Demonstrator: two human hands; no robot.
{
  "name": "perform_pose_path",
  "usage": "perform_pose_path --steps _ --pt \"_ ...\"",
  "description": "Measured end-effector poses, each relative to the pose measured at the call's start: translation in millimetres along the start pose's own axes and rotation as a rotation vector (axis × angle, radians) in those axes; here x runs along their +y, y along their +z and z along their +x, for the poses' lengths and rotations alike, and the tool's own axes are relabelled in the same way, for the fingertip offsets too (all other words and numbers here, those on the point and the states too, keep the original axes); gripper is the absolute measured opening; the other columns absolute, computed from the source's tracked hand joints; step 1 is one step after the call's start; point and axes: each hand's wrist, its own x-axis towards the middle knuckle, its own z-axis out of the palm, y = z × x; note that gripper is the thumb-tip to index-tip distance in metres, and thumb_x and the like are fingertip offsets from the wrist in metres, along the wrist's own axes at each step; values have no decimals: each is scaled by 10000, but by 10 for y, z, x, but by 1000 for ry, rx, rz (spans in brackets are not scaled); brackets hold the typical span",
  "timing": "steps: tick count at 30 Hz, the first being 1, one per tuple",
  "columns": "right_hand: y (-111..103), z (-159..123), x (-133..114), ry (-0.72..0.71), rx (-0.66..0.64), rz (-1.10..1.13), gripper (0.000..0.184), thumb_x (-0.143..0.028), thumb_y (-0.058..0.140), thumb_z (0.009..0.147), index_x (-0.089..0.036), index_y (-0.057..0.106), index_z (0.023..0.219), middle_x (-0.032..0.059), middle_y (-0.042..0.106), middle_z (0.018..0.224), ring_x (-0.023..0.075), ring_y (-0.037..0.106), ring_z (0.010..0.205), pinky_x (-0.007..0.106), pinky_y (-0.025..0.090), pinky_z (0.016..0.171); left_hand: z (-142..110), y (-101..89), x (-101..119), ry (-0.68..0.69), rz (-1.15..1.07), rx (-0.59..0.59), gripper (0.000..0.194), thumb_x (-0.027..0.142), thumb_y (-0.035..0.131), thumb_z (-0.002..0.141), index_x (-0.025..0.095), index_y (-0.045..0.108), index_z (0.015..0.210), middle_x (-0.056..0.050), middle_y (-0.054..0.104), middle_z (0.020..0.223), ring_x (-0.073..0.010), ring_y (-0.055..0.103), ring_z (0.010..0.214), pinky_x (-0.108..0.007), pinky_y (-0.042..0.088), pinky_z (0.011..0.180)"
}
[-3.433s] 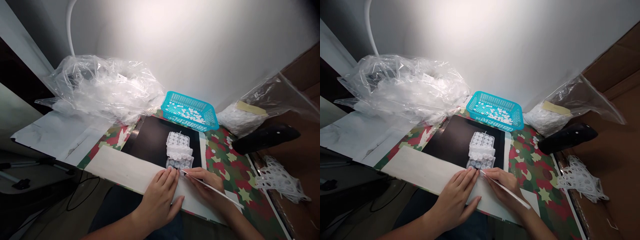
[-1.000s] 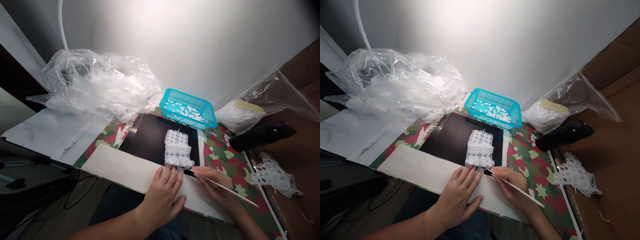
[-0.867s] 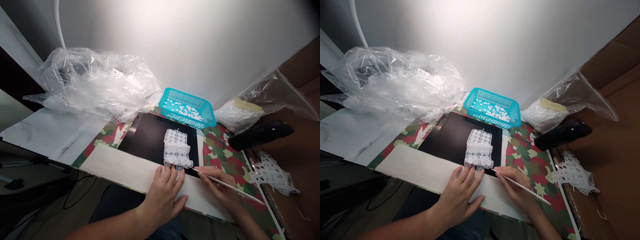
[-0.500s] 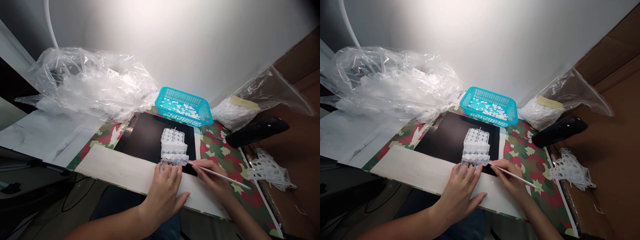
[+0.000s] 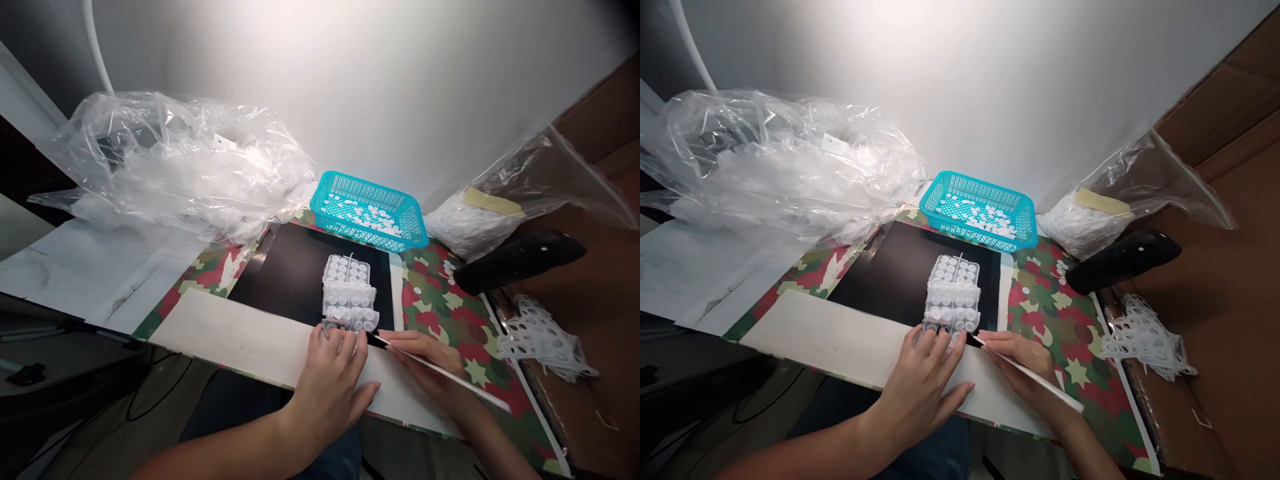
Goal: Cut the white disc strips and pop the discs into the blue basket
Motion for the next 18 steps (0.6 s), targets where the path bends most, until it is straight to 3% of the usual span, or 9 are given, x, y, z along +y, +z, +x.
perform_pose_path --steps 11,18 --pt "12 2 -6 -202 -68 -273 332 -120 458 914 -210 585 1207 105 677 1123 202 657 1012 293 573 844 11 -12 -9 -1 -7 4 543 484 346 920 148 417 1340 -110 546 1131 -271 443 1016 -501 285 943" --pt "-5 46 -1 -310 -89 -353 359 -80 524 865 -188 577 1204 116 691 1089 242 615 1084 365 569 854 5 -3 3 -6 -13 17 532 478 345 923 153 420 1337 -100 550 1138 -261 446 1009 -492 283 949"
